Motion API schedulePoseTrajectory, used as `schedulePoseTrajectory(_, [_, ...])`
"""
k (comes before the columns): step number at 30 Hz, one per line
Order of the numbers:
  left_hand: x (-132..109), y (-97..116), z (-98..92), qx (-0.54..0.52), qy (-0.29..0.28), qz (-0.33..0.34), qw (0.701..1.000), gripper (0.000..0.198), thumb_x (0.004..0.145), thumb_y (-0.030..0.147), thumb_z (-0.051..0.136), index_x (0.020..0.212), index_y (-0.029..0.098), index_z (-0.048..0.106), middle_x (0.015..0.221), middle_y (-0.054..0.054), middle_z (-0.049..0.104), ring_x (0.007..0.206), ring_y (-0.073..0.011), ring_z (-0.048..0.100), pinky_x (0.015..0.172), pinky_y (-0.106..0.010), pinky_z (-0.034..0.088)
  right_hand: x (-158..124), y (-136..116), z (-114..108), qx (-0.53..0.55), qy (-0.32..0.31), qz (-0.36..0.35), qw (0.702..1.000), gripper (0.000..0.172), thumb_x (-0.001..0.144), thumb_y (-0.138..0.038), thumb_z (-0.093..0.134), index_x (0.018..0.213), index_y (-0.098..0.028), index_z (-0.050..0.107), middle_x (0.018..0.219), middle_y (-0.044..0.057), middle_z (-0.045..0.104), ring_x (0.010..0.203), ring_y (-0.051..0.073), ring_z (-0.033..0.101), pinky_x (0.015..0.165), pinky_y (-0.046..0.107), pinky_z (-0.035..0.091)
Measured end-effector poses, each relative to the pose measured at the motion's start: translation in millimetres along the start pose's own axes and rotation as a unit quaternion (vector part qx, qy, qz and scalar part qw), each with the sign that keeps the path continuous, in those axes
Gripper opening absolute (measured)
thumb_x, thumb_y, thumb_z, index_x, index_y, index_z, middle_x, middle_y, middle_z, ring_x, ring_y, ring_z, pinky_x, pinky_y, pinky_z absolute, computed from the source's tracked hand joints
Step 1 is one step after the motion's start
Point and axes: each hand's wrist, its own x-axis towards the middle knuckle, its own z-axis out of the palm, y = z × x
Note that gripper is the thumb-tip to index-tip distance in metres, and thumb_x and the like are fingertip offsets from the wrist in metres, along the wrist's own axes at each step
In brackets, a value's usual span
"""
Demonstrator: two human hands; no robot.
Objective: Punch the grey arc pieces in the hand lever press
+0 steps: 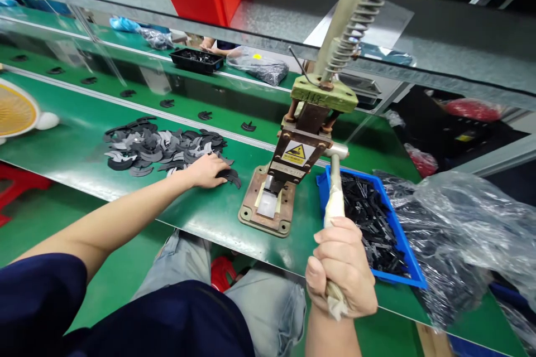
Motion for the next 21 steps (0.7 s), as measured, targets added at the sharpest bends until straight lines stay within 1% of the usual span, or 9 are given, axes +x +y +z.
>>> schedulePoseTrajectory(2, [3,1,2.1,0.005,-0.010,-0.002,1.000,0.044,0.087,0.043,0.073,0.123,0.017,0.075,0.122,-0.017,0.076,0.116,-0.0349,0.066,0.102,-0.047,0.048,0,-1,1,-0.008,0.003,0.005,1.000,0.019,0.065,-0.016,0.066,0.058,-0.025,0.051,0.056,-0.005,0.059,0.056,0.023,0.064,0.074,0.061,0.058])
schedulePoseTrajectory(6, [9,-1,3.4,0.010,-0.019,0.000,1.000,0.034,0.087,0.036,0.071,0.117,0.019,0.076,0.115,-0.015,0.077,0.112,-0.0327,0.069,0.100,-0.044,0.050,1,-4,5,-0.015,0.015,0.018,1.000,0.019,0.067,-0.018,0.065,0.058,-0.026,0.051,0.054,-0.005,0.058,0.055,0.023,0.063,0.075,0.061,0.059])
schedulePoseTrajectory(10, [11,-2,1.6,0.001,-0.019,-0.001,1.000,0.025,0.092,0.029,0.063,0.110,0.020,0.076,0.108,-0.012,0.078,0.103,-0.0303,0.072,0.096,-0.043,0.052,1,-3,7,-0.014,0.026,0.009,1.000,0.018,0.068,-0.020,0.065,0.057,-0.026,0.051,0.053,-0.005,0.057,0.053,0.023,0.062,0.073,0.061,0.059])
schedulePoseTrajectory(13, [9,0,-3.0,-0.023,0.007,-0.012,1.000,0.024,0.098,0.026,0.054,0.108,0.020,0.075,0.102,-0.011,0.076,0.098,-0.0269,0.072,0.093,-0.039,0.054,1,-2,7,-0.010,0.030,-0.005,0.999,0.019,0.069,-0.020,0.064,0.058,-0.026,0.051,0.053,-0.005,0.056,0.053,0.022,0.062,0.071,0.060,0.059])
schedulePoseTrajectory(15, [5,6,-8.2,-0.051,0.039,-0.015,0.998,0.027,0.101,0.026,0.049,0.113,0.019,0.073,0.104,-0.012,0.072,0.097,-0.0250,0.070,0.091,-0.037,0.055,2,-3,7,-0.013,0.023,0.002,1.000,0.019,0.072,-0.020,0.064,0.059,-0.026,0.051,0.054,-0.005,0.057,0.054,0.022,0.063,0.074,0.061,0.059])
schedulePoseTrajectory(17, [-1,14,-14.5,-0.073,0.057,0.005,0.996,0.031,0.102,0.025,0.047,0.121,0.020,0.070,0.110,-0.012,0.067,0.093,-0.0231,0.069,0.088,-0.035,0.055,2,-6,7,-0.015,0.016,0.007,1.000,0.020,0.075,-0.021,0.064,0.060,-0.026,0.051,0.055,-0.005,0.056,0.056,0.021,0.063,0.077,0.059,0.060])
schedulePoseTrajectory(18, [-4,20,-17.5,-0.076,0.055,0.024,0.995,0.032,0.102,0.023,0.046,0.124,0.021,0.069,0.111,-0.011,0.066,0.091,-0.0223,0.068,0.086,-0.035,0.055,2,-8,8,-0.016,0.017,0.009,1.000,0.021,0.077,-0.022,0.063,0.061,-0.026,0.050,0.056,-0.005,0.056,0.058,0.020,0.063,0.079,0.058,0.060])
schedulePoseTrajectory(21, [-11,39,-22.5,-0.065,0.021,0.087,0.994,0.032,0.100,0.019,0.047,0.124,0.023,0.069,0.104,-0.010,0.065,0.089,-0.0223,0.067,0.082,-0.033,0.054,2,-11,9,-0.018,0.018,0.020,0.999,0.024,0.082,-0.024,0.063,0.062,-0.025,0.049,0.057,-0.005,0.054,0.062,0.018,0.064,0.084,0.054,0.060])
